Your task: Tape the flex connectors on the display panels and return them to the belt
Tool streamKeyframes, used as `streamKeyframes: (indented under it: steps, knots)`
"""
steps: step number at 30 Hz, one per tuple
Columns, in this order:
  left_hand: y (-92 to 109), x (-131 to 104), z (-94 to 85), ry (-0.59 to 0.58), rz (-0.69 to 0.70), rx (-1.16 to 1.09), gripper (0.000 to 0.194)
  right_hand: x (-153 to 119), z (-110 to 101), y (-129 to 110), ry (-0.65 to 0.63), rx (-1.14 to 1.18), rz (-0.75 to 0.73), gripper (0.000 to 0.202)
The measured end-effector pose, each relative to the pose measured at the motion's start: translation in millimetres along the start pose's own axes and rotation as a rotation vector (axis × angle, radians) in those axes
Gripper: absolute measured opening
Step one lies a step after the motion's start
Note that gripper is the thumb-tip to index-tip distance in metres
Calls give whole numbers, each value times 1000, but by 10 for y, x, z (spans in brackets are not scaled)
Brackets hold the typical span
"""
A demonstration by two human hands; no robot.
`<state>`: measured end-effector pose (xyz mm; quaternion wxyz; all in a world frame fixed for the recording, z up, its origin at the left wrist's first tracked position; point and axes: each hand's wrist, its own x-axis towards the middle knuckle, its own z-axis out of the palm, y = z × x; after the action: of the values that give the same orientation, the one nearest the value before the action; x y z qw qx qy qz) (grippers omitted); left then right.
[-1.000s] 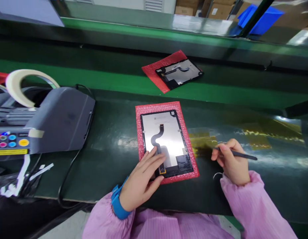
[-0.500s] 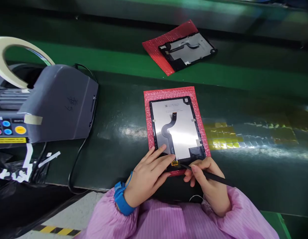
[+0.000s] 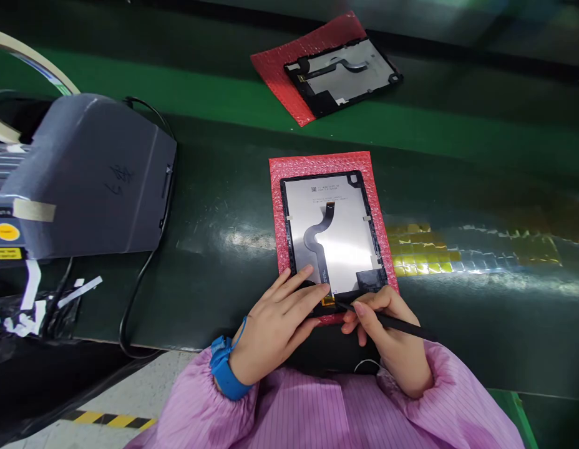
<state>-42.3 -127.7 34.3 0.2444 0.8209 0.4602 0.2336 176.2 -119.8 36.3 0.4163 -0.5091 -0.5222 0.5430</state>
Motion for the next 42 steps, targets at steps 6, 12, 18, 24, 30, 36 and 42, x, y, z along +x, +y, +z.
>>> streamKeyframes:
  steps: [6, 12, 18, 24, 30, 36, 42]
  knots:
    - [2, 3, 0, 6, 8, 19, 41, -7, -5, -2, 1, -46, 19, 20]
    - [1, -5, -3, 0, 8, -3, 40, -32, -13, 19, 5, -45, 74, 20]
    - [-1, 8, 0, 15, 16, -16, 38, -20, -15, 10, 3, -50, 79, 22]
    - [-11, 24, -23, -37, 59, 38, 29, -5, -2, -12, 5, -47, 77, 22]
    - [6, 1, 35, -36, 57, 127, 36, 5, -10, -20, 157, -31, 60, 21]
    - [185, 28, 154, -27, -19, 153, 52, -9, -72, -65, 216, 23, -5, 20]
    - [-32, -373, -203, 359, -269, -549, 52, -110, -113, -24, 177, 75, -18, 14]
